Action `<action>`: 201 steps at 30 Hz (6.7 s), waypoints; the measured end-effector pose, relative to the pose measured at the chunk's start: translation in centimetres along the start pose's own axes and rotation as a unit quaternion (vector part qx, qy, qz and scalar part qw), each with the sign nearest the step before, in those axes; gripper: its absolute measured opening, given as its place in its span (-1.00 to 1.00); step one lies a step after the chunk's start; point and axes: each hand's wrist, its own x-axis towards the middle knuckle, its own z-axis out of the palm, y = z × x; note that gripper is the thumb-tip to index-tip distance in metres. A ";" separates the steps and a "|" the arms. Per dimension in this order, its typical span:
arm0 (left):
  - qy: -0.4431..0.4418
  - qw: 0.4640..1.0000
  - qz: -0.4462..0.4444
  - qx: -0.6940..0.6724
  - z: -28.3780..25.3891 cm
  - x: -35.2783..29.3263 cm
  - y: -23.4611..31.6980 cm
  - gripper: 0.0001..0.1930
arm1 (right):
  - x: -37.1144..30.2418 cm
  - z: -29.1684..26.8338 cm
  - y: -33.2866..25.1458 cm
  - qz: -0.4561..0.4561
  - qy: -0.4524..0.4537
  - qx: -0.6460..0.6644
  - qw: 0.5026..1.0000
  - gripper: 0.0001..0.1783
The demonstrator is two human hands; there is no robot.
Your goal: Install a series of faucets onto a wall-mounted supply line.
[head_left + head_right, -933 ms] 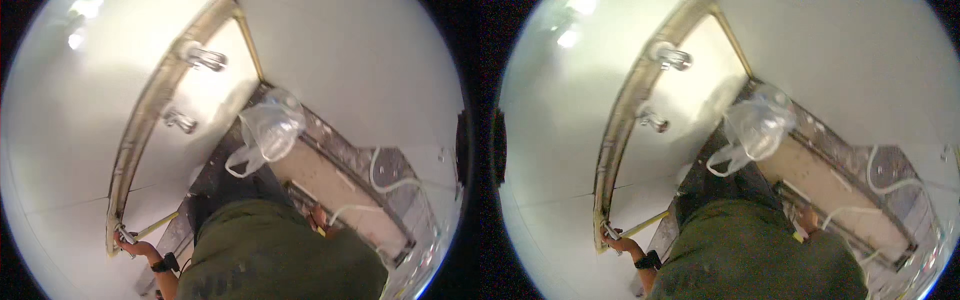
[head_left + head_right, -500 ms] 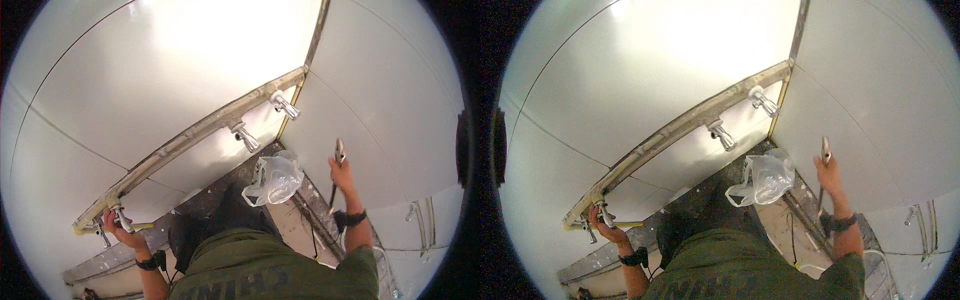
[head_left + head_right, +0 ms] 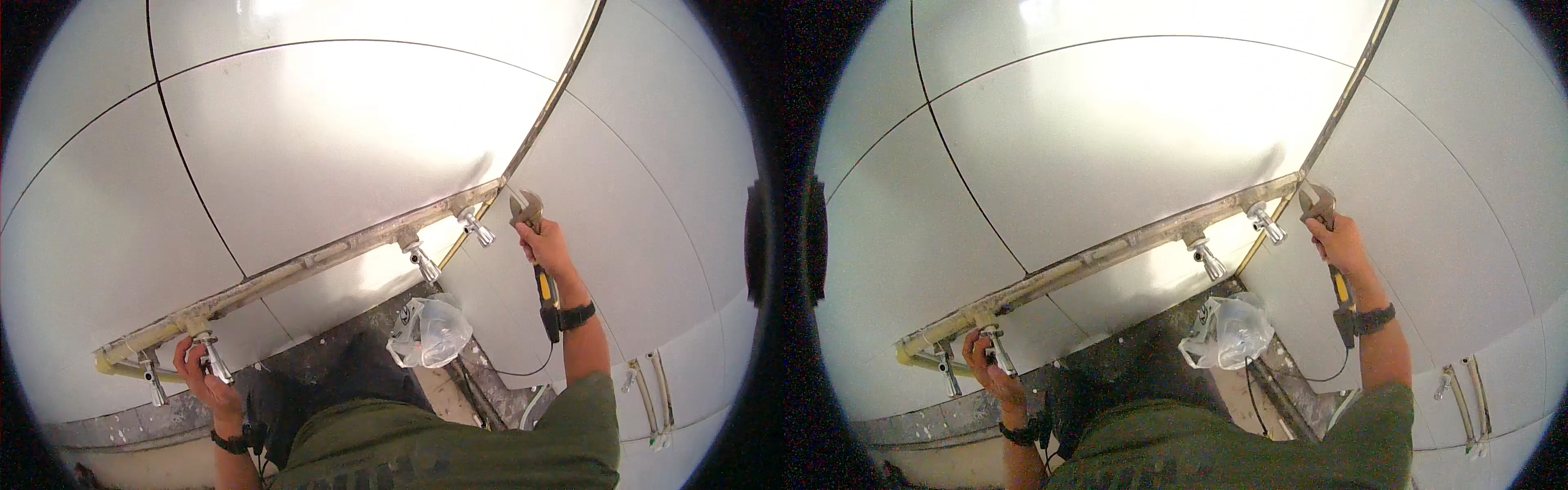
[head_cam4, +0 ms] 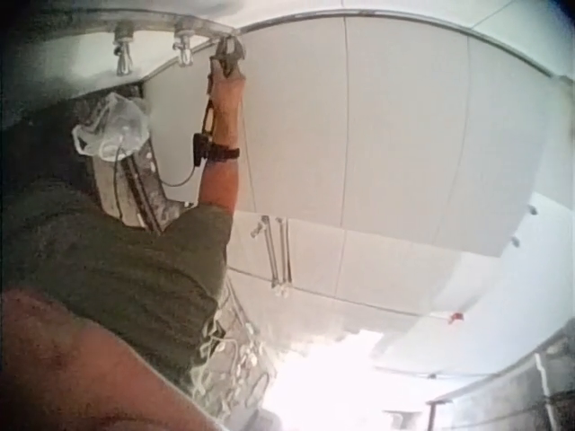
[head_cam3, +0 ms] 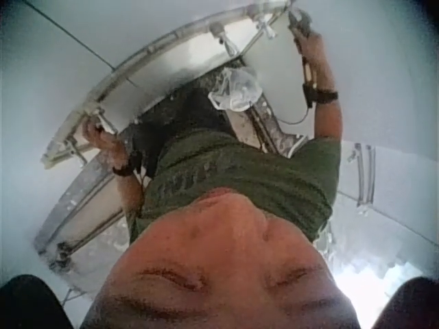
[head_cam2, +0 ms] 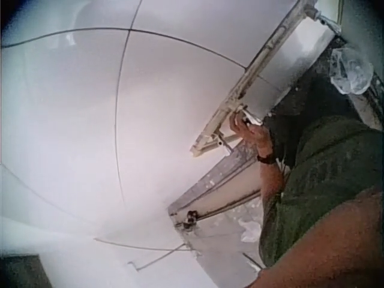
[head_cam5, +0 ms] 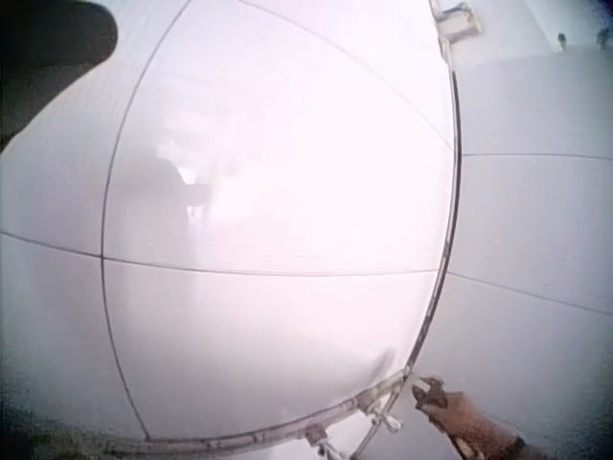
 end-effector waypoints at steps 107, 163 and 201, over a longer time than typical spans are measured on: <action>-0.311 0.883 0.348 0.053 21.4 10.5 23.9 -0.61 | 14.5 5.6 4.6 -0.223 0.346 0.275 0.868 -0.75; -0.116 0.942 0.242 0.202 0.5 5.1 9.8 -0.76 | 5.5 2.6 0.6 -0.242 0.187 0.479 0.823 -0.73; -0.655 0.719 -0.204 -0.110 23.0 -7.7 13.0 -0.39 | -0.5 16.1 8.5 0.018 -0.106 0.598 0.794 -0.57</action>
